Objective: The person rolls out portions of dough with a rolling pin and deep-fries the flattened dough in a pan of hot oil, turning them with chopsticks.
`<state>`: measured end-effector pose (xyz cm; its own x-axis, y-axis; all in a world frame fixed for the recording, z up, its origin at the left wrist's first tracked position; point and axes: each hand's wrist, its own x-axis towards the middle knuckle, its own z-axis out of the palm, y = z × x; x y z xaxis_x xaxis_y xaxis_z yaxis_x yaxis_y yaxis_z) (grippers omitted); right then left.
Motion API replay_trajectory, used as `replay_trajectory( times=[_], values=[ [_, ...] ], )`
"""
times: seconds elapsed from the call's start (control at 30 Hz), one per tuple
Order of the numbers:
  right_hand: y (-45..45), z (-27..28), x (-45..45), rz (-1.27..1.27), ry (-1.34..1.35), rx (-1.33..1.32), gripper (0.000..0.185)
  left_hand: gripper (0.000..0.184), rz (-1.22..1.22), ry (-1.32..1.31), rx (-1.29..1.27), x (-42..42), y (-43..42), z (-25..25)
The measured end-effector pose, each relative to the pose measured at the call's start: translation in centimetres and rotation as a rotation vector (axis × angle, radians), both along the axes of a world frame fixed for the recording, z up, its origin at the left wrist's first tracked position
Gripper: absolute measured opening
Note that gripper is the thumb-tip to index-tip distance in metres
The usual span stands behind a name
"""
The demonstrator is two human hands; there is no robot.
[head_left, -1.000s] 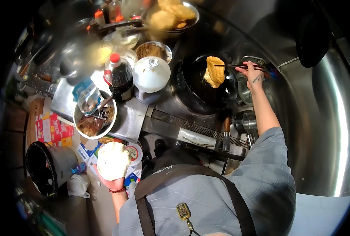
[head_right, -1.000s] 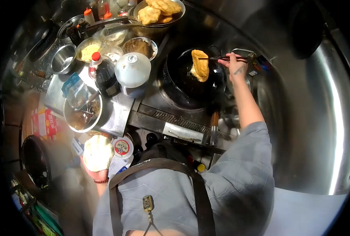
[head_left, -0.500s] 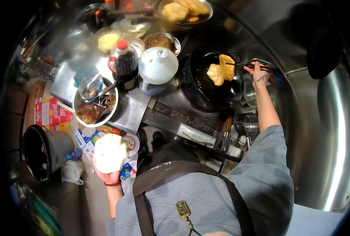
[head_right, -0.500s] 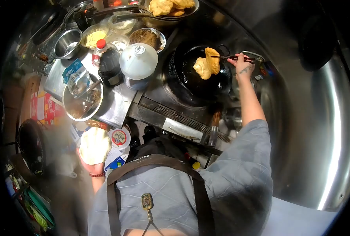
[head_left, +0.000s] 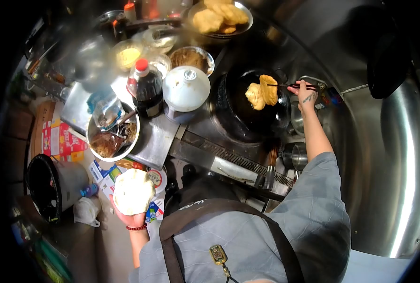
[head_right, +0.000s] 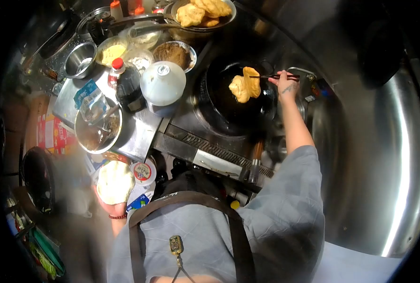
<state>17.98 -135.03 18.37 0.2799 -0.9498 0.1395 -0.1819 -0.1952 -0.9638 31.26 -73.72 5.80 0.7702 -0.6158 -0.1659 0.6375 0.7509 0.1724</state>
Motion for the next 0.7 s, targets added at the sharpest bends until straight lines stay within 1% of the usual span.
replay_trajectory(
  times=[0.03,0.1,0.13,0.17,0.23,0.3,0.37,0.4,0.43,0.47,0.5,0.53,0.57,0.6,0.63,0.67,0.7],
  values=[
    [0.1,0.5,0.2,0.004,-0.009,-0.010,0.023,0.063,0.004,-0.009,-0.010,0.0,0.1,-0.4],
    [0.2,1.7,0.5,-0.005,-0.033,0.007,0.022,0.064,0.065,0.151,0.098,0.0,-0.3,0.0],
    [0.2,2.2,0.9,-0.006,-0.092,-0.045,0.022,0.063,0.082,0.190,0.108,0.0,-0.6,0.3],
    [0.3,3.1,1.4,0.000,-0.098,-0.058,0.022,0.063,0.087,0.185,0.095,0.0,-0.7,0.3],
    [0.2,5.6,2.5,0.052,-0.097,-0.040,0.021,0.064,0.043,0.068,0.076,0.0,-0.8,0.0],
    [-0.5,7.7,4.4,0.091,-0.142,-0.107,0.022,0.065,0.051,0.028,0.061,-0.1,-1.3,0.5],
    [-1.7,9.7,7.2,0.210,-0.198,-0.215,0.024,0.066,0.154,0.286,0.086,-0.2,-1.9,2.2],
    [-1.7,10.9,9.0,0.232,-0.207,-0.240,0.026,0.066,0.181,0.330,0.104,-0.2,-2.4,3.4],
    [-2.0,11.7,11.3,0.247,-0.251,-0.307,0.027,0.066,0.189,0.321,0.099,-0.3,-2.2,2.6],
    [-2.3,12.3,13.7,0.272,-0.266,-0.363,0.027,0.066,0.131,0.138,0.094,-0.7,-1.4,1.0],
    [-2.7,12.4,16.1,0.296,-0.285,-0.417,0.027,0.066,0.075,-0.048,0.094,-0.7,-1.4,1.0],
    [-3.1,12.2,18.3,0.315,-0.216,-0.488,0.025,0.067,0.045,-0.177,0.135,-0.6,-1.4,1.4],
    [-3.8,11.9,20.9,0.332,-0.154,-0.563,0.023,0.067,-0.012,-0.373,0.409,-0.7,-0.6,-0.1],
    [-5.0,10.3,23.7,0.285,-0.101,-0.752,0.019,0.067,-0.072,-0.571,0.681,-0.8,0.2,-1.6],
    [-6.2,8.4,26.4,0.363,-0.188,-0.796,0.017,0.067,-0.095,-0.708,0.895,-1.1,-0.5,0.9],
    [-6.4,7.2,28.3,0.378,-0.153,-0.847,0.015,0.066,-0.123,-0.841,1.112,-1.3,-1.1,3.4],
    [-6.5,5.9,29.9,0.391,-0.112,-0.892,0.013,0.053,0.036,-0.273,0.748,-1.6,-3.0,6.6]
  ],
)
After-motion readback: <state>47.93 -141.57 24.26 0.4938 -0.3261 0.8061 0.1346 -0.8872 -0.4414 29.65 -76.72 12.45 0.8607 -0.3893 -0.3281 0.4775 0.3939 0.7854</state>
